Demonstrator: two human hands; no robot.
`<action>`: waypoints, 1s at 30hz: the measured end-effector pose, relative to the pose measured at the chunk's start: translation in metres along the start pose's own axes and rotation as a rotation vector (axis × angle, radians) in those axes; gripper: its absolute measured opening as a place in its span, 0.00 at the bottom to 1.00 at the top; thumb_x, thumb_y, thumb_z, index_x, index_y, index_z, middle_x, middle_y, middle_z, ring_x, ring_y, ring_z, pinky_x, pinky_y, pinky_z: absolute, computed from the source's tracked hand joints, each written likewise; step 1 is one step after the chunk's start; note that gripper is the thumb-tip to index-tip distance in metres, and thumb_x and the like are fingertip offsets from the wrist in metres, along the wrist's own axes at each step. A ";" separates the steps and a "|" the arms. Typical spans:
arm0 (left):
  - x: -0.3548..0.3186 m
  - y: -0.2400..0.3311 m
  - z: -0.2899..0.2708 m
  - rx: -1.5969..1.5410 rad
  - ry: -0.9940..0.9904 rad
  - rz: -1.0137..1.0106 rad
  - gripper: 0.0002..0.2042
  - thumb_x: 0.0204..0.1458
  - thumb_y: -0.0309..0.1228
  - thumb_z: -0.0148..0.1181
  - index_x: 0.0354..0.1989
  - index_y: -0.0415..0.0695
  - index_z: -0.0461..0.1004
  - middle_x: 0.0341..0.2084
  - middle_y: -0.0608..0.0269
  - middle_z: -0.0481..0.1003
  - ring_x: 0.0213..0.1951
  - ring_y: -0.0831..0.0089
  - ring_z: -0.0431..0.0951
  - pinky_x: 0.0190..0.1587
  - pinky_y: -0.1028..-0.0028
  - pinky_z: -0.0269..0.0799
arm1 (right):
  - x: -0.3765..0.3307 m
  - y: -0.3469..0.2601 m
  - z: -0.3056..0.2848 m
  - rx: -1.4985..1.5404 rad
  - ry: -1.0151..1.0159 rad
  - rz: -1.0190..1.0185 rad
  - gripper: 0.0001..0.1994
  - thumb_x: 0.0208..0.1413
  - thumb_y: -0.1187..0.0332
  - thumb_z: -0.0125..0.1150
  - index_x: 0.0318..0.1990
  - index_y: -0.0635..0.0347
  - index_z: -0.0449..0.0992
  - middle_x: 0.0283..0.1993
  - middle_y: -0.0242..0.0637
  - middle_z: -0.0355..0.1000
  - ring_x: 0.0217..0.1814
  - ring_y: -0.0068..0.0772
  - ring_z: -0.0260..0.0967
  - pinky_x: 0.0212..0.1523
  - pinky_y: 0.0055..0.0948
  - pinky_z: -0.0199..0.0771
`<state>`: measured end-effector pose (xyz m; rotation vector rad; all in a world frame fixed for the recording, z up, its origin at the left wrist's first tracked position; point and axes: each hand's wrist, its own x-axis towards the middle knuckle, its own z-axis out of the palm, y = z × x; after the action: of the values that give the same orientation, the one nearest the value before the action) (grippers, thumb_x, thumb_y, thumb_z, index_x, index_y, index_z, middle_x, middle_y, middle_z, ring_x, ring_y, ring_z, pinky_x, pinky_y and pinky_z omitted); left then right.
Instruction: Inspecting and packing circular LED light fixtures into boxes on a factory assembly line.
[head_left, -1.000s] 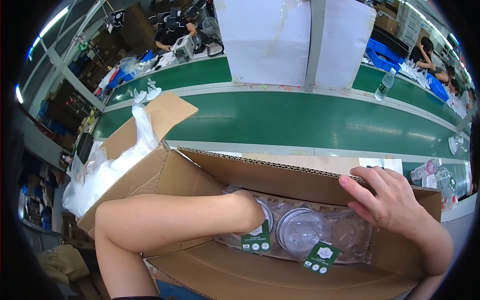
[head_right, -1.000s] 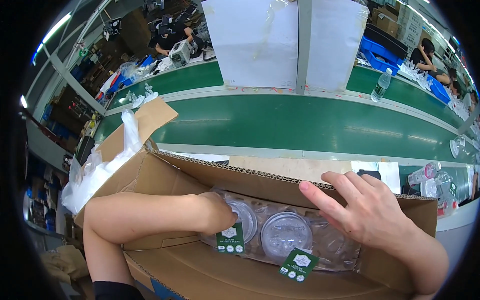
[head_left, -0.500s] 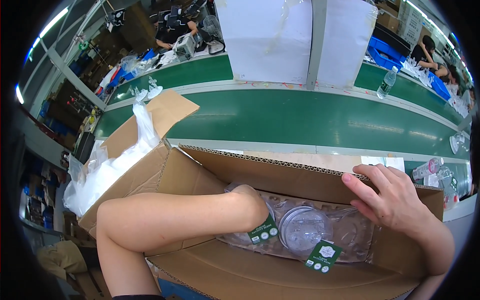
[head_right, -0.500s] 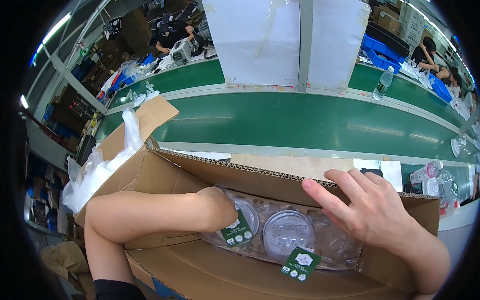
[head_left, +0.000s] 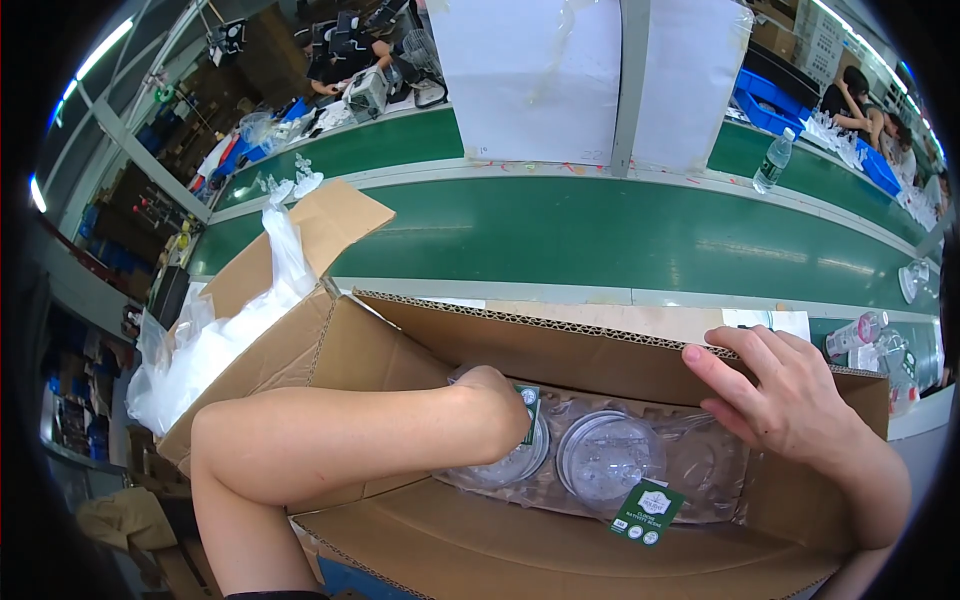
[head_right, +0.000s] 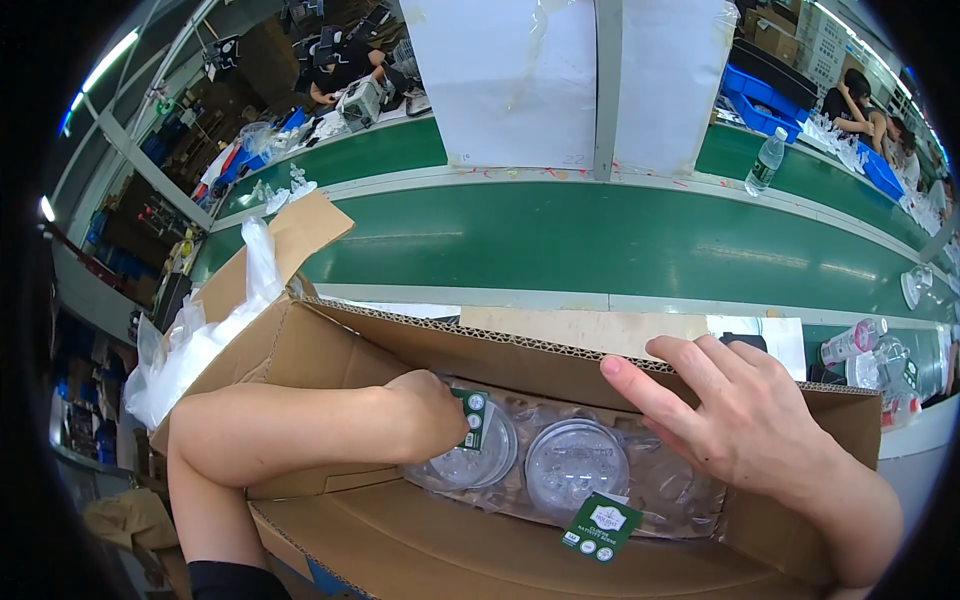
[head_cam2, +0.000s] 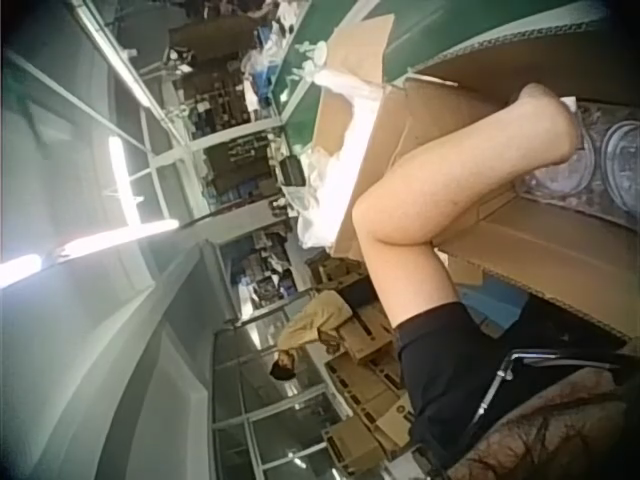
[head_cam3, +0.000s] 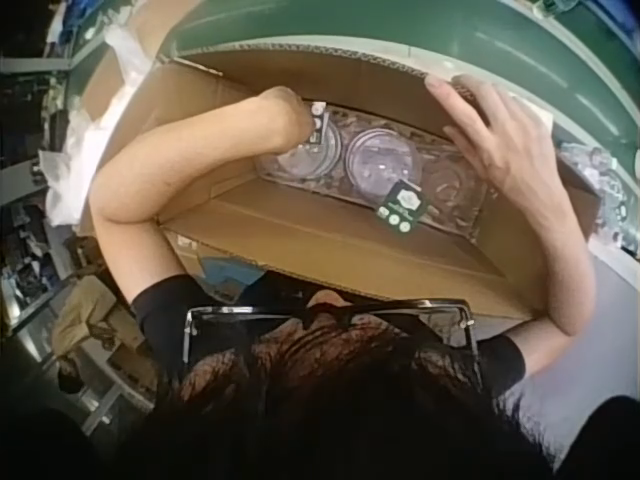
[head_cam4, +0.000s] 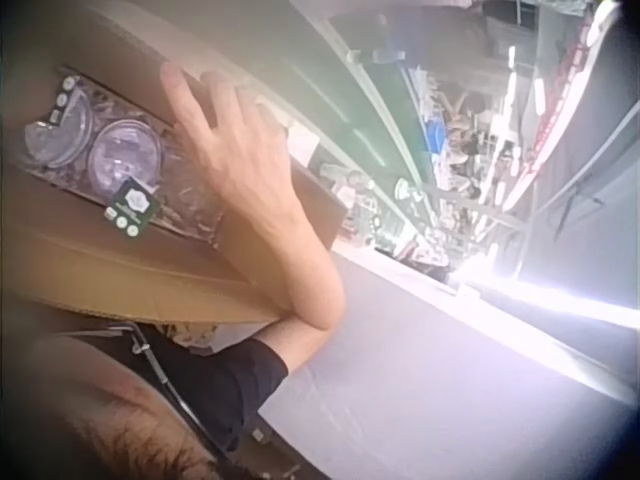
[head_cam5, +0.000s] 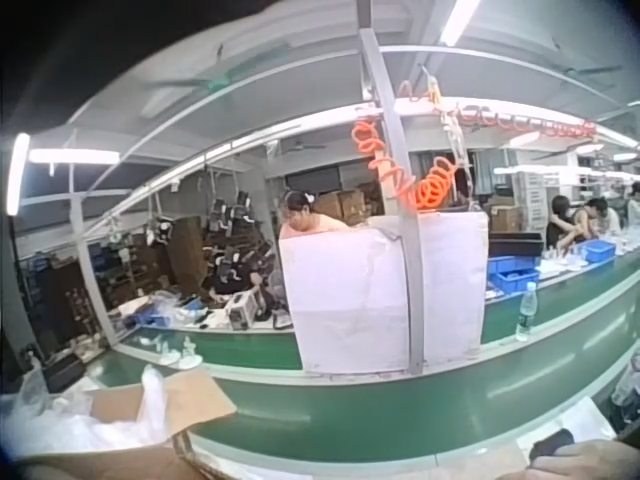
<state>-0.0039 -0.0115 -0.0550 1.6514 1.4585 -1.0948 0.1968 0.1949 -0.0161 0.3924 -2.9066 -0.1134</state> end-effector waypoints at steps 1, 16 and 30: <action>0.000 0.000 0.000 0.015 0.002 0.006 0.10 0.52 0.26 0.67 0.42 0.44 0.86 0.46 0.58 0.85 0.49 0.59 0.85 0.45 0.62 0.81 | 0.000 0.000 0.000 0.000 -0.004 0.002 0.38 0.46 0.66 0.75 0.67 0.52 0.67 0.55 0.41 0.72 0.41 0.38 0.74 0.39 0.37 0.76; 0.014 0.001 0.007 0.027 -0.036 -0.058 0.20 0.45 0.28 0.75 0.50 0.47 0.86 0.51 0.61 0.84 0.49 0.65 0.85 0.42 0.62 0.82 | -0.002 -0.001 0.001 0.001 -0.008 0.012 0.37 0.47 0.66 0.75 0.67 0.52 0.67 0.55 0.41 0.71 0.42 0.39 0.74 0.41 0.38 0.77; 0.003 0.000 -0.002 -0.044 -0.060 0.034 0.10 0.50 0.25 0.65 0.41 0.42 0.85 0.43 0.57 0.85 0.47 0.57 0.85 0.44 0.60 0.81 | -0.002 -0.001 0.000 0.004 -0.015 0.013 0.38 0.47 0.66 0.74 0.68 0.51 0.66 0.55 0.42 0.71 0.43 0.39 0.75 0.41 0.38 0.76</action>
<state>-0.0031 -0.0083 -0.0570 1.5933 1.4014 -1.0768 0.1991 0.1943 -0.0167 0.3746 -2.9238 -0.1087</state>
